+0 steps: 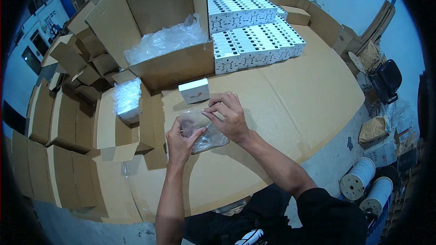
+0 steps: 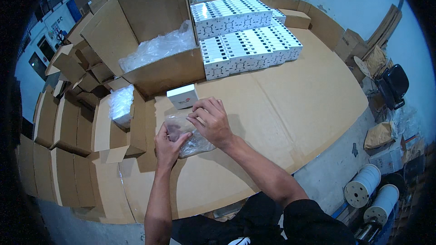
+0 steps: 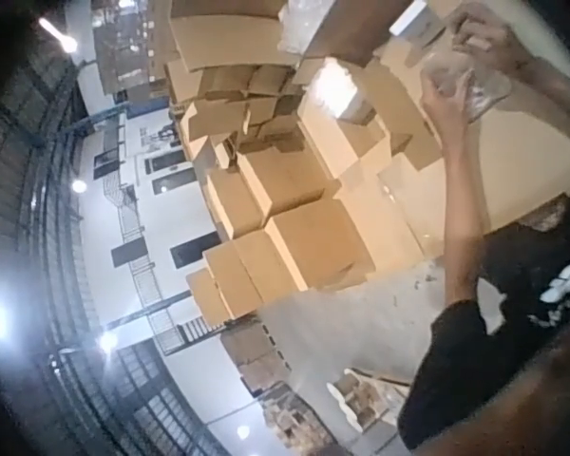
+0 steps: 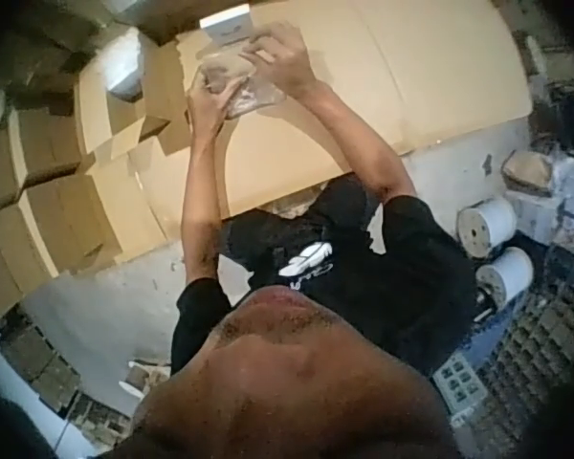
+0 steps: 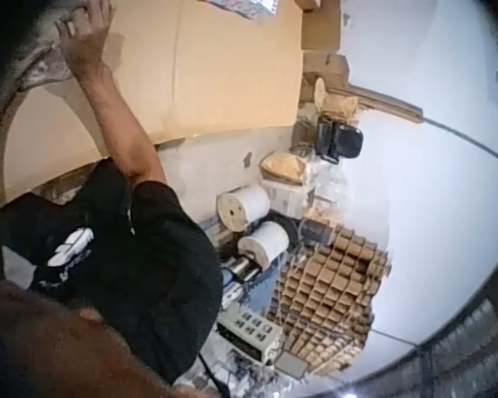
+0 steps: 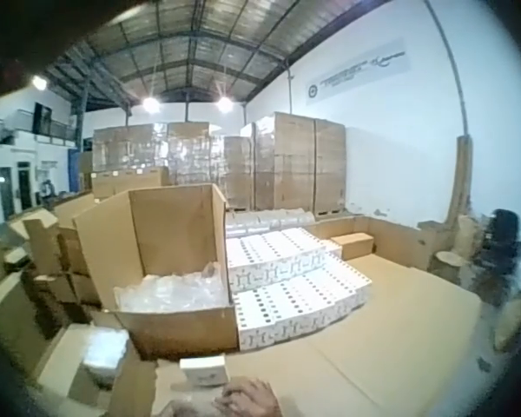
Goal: Packing product boxes into plastic bags and shipping boxes.
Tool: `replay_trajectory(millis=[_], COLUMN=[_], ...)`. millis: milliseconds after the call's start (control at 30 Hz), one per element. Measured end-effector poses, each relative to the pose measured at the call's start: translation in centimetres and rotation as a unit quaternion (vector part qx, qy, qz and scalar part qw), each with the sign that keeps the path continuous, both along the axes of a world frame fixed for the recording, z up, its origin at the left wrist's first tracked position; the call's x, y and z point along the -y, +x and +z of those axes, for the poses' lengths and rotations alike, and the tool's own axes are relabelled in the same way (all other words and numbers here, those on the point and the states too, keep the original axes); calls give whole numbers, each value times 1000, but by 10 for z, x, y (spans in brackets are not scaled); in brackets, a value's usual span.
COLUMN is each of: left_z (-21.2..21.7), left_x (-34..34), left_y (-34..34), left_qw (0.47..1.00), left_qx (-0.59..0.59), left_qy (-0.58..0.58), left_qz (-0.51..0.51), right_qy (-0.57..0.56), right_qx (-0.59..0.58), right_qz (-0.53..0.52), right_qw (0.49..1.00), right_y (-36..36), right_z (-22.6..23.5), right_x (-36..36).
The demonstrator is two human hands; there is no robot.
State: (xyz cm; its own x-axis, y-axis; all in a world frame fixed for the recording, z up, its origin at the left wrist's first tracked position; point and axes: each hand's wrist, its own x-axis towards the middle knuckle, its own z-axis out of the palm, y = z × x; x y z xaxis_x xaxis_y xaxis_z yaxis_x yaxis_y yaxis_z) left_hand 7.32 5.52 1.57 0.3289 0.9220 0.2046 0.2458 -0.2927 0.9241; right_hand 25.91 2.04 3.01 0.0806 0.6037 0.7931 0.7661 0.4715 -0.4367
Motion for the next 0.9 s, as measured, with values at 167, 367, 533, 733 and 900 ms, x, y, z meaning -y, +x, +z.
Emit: replay_trajectory(millis=[167, 367, 533, 733, 900], left_z=[1, 0, -5, 4, 10], left_x=[1, -7, -11, -6, -4], left_y=[2, -3, -1, -4, -5], left_qw=[1000, 999, 1000, 999, 998], left_qx=[-6, 36, 20, 25, 35], left_qy=[13, -35, 22, -18, -36], left_qz=[0, 14, 1, -19, -29], right_qy=[-8, -18, -187, -252, -361], right_qx=[24, 107, 88, 100, 175], right_qz=[19, 69, 145, 157, 187], right_qw=[999, 992, 968, 950, 897], right_y=[3, 6, 12, 7, 8], right_z=[6, 22, 35, 57, 77], right_x=[2, 7, 6, -11, -27])
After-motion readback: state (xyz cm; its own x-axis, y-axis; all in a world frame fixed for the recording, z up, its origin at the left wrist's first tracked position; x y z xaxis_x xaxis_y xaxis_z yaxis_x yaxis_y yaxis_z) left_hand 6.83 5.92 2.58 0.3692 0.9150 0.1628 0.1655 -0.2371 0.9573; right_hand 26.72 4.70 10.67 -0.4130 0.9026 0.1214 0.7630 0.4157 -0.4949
